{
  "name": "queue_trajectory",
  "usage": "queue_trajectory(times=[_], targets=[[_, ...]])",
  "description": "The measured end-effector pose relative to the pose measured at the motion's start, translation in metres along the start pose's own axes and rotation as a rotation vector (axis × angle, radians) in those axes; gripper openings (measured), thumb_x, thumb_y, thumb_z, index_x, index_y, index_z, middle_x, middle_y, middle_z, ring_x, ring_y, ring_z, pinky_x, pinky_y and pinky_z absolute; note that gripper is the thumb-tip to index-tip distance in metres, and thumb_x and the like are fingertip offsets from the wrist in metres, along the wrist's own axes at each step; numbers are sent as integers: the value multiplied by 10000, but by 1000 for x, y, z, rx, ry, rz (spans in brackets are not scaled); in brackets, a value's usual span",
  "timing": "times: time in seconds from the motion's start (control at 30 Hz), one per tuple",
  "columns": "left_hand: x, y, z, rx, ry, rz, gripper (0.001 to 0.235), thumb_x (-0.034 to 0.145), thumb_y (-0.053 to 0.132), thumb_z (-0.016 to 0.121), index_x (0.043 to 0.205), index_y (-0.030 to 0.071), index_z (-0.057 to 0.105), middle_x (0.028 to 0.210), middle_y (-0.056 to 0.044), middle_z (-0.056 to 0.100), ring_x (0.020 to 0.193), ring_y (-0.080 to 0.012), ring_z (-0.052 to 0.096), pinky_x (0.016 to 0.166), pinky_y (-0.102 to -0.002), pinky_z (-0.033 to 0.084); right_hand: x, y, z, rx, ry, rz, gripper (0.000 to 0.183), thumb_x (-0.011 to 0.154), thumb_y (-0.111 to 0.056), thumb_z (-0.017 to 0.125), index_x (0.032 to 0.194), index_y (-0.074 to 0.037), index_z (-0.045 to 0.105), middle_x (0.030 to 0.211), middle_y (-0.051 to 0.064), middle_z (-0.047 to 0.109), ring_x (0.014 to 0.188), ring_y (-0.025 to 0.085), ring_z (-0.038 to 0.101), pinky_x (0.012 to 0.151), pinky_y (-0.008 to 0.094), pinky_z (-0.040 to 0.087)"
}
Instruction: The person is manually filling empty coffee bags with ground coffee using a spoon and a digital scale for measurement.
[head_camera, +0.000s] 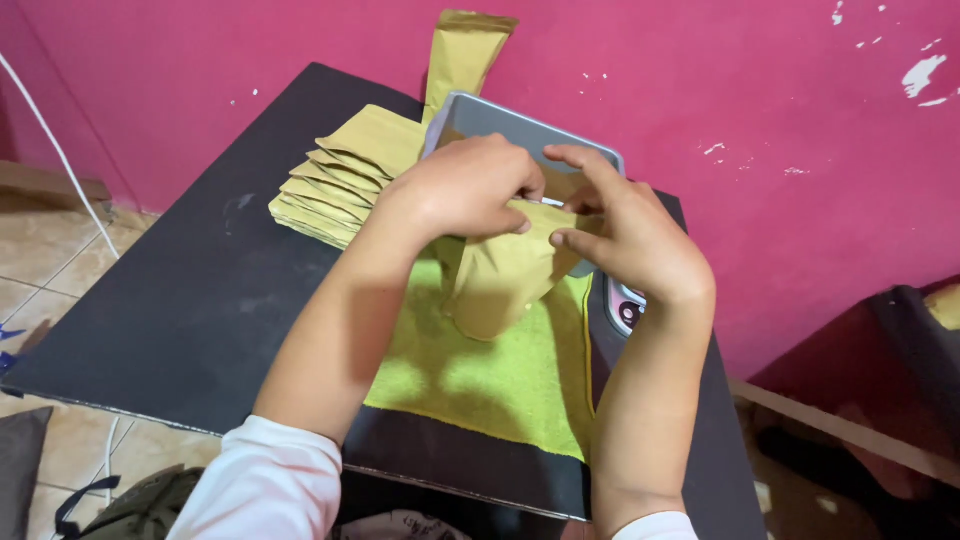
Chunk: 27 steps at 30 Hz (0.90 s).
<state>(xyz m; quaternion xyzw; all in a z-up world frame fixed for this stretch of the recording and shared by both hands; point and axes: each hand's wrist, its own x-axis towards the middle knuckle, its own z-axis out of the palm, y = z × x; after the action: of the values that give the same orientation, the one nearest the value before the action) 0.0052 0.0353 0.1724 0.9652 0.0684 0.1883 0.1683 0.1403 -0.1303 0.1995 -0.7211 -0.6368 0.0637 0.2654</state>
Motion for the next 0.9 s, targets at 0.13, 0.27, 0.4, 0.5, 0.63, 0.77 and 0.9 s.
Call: queue_trajectory(times=[0.13,0.27,0.4,0.5,0.63,0.77,0.9], targets=[[-1,3,8,40,45,31,228,751,169,744,962,86,770,749,-109,727,674,-355,681,646,-461,536,-2,-2,7,-100,20,-120,777,766,72,712,1479,-124,474,844,113,711,673,216,662,596,360,512],[1,19,11,115,56,21,216,818,190,755,979,47,767,873,-145,745,756,-386,702,707,-476,566,-1,0,9,-188,92,-178,852,709,53,758,1484,-146,465,924,137,750,751,271,734,639,410,551],[8,13,16,153,105,59,194,763,130,680,902,12,745,855,-193,736,756,-454,680,690,-517,550,0,-4,8,-159,130,-156,806,708,60,731,1448,-149,490,889,120,743,746,263,725,645,408,536],[15,10,14,145,-45,4,225,879,230,707,904,11,752,849,-242,733,911,-509,717,798,-585,572,4,-6,5,-206,-22,-34,705,850,-89,710,1479,-246,435,972,146,768,1014,478,688,858,609,507],[13,9,13,140,-50,-9,249,875,253,717,894,8,754,848,-252,735,921,-516,713,805,-601,561,4,-1,2,-151,-22,-14,657,849,-78,719,1445,-225,487,970,175,765,1044,470,690,886,577,518],[-4,9,-5,130,-83,-98,240,830,251,747,888,18,755,860,-264,736,962,-515,705,829,-607,549,-5,23,-10,-245,-9,94,180,849,-159,723,1023,-131,761,863,186,769,928,492,704,831,548,526],[-9,1,-13,119,-95,-144,223,812,246,736,800,23,723,755,-215,709,887,-480,710,786,-555,546,-5,36,-13,-240,8,118,126,848,-183,718,916,-99,784,810,154,759,828,453,704,786,519,525]])
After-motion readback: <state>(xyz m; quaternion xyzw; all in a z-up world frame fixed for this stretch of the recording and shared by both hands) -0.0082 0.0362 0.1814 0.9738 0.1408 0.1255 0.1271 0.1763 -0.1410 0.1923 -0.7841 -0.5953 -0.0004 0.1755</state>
